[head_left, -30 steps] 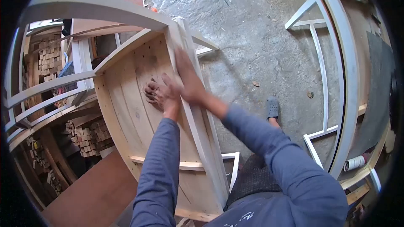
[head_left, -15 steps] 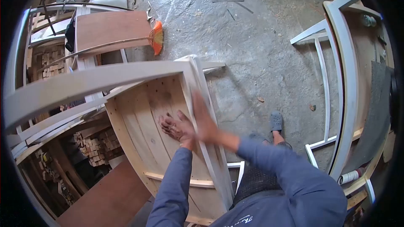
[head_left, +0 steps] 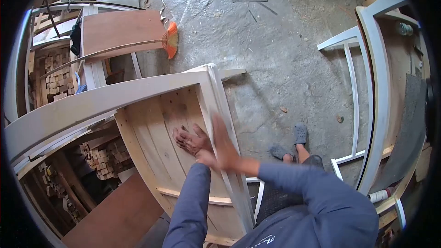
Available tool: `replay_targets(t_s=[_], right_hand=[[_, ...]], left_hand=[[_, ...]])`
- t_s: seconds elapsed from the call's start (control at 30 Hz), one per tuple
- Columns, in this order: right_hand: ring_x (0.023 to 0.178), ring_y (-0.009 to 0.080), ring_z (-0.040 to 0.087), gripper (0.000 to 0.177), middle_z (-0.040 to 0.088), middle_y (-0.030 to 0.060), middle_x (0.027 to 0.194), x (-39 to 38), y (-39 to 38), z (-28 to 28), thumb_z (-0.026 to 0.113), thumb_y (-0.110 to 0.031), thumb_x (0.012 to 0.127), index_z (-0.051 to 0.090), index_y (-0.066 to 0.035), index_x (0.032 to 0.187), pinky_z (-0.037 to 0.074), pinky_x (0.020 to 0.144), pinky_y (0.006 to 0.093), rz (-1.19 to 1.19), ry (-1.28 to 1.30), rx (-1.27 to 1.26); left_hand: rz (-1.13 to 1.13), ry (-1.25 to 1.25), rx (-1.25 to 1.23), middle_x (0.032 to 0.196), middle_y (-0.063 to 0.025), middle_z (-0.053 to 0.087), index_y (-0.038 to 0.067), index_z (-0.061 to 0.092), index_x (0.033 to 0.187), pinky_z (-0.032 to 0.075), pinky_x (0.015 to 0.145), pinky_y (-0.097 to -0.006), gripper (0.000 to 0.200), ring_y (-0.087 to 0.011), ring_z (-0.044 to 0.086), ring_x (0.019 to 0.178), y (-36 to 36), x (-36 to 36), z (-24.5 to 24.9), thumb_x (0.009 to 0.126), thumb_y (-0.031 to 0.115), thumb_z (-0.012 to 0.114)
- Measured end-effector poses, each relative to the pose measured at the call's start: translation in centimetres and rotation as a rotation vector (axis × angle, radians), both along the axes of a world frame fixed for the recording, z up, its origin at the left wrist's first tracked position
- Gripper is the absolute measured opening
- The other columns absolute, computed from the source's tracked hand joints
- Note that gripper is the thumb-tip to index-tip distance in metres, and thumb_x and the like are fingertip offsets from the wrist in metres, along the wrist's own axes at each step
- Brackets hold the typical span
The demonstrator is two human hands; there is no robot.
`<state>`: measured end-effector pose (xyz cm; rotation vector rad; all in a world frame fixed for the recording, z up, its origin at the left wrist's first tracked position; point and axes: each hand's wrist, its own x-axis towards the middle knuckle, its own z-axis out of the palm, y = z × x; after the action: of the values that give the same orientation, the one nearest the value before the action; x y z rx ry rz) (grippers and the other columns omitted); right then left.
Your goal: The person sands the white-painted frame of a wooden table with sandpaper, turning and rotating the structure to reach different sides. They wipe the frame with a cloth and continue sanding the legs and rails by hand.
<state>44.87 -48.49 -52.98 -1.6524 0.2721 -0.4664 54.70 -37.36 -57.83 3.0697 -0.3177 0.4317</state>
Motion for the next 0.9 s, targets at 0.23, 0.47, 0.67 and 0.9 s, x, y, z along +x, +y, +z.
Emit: replay_targets(t_s=[0.23,0.47,0.67,0.9], right_hand=[[0.154,0.0457,-0.001,0.11,-0.001,0.0341,0.164,9.5,-6.9,-1.0,0.065,-0.046,0.09,-0.003,0.008,0.158,0.003,0.125,0.051,-0.055,-0.027,0.021],[0.153,0.0494,0.0,0.107,0.0,0.0353,0.163,-1.7,0.5,1.1,0.065,-0.032,0.087,-0.005,0.008,0.158,0.002,0.125,0.0547,0.054,0.023,0.03],[0.154,0.0455,-0.002,0.111,-0.001,0.0317,0.165,8.1,-5.9,-2.0,0.067,-0.039,0.086,-0.006,0.006,0.158,0.002,0.125,0.0517,-0.042,-0.12,-0.099],[0.155,0.0428,0.0,0.113,0.004,0.0289,0.166,3.6,-2.9,-1.0,0.07,-0.038,0.083,-0.002,0.005,0.159,0.006,0.125,0.0503,0.034,-0.031,-0.03]], left_hand=[[-0.036,-0.001,-0.003,0.141,-0.0264,0.045,-0.007,0.045,0.133,0.03,0.112,-0.0559,0.062,-0.0452,0.039,0.135,-0.1,0.0,0.8,0.096,0.043,0.057],[0.044,0.041,0.005,0.145,-0.0275,0.041,-0.007,0.043,0.135,0.027,0.114,-0.0557,0.064,-0.0446,0.036,0.139,-0.7,-0.3,1.1,0.098,0.045,0.054],[-0.002,-0.007,0.017,0.146,-0.0259,0.041,-0.006,0.045,0.134,0.027,0.114,-0.054,0.065,-0.0425,0.034,0.14,0.1,0.3,-0.1,0.097,0.046,0.055],[-0.015,-0.037,0.001,0.143,-0.026,0.043,-0.005,0.045,0.134,0.027,0.114,-0.0562,0.067,-0.0446,0.035,0.139,0.9,0.1,-0.7,0.095,0.048,0.056]])
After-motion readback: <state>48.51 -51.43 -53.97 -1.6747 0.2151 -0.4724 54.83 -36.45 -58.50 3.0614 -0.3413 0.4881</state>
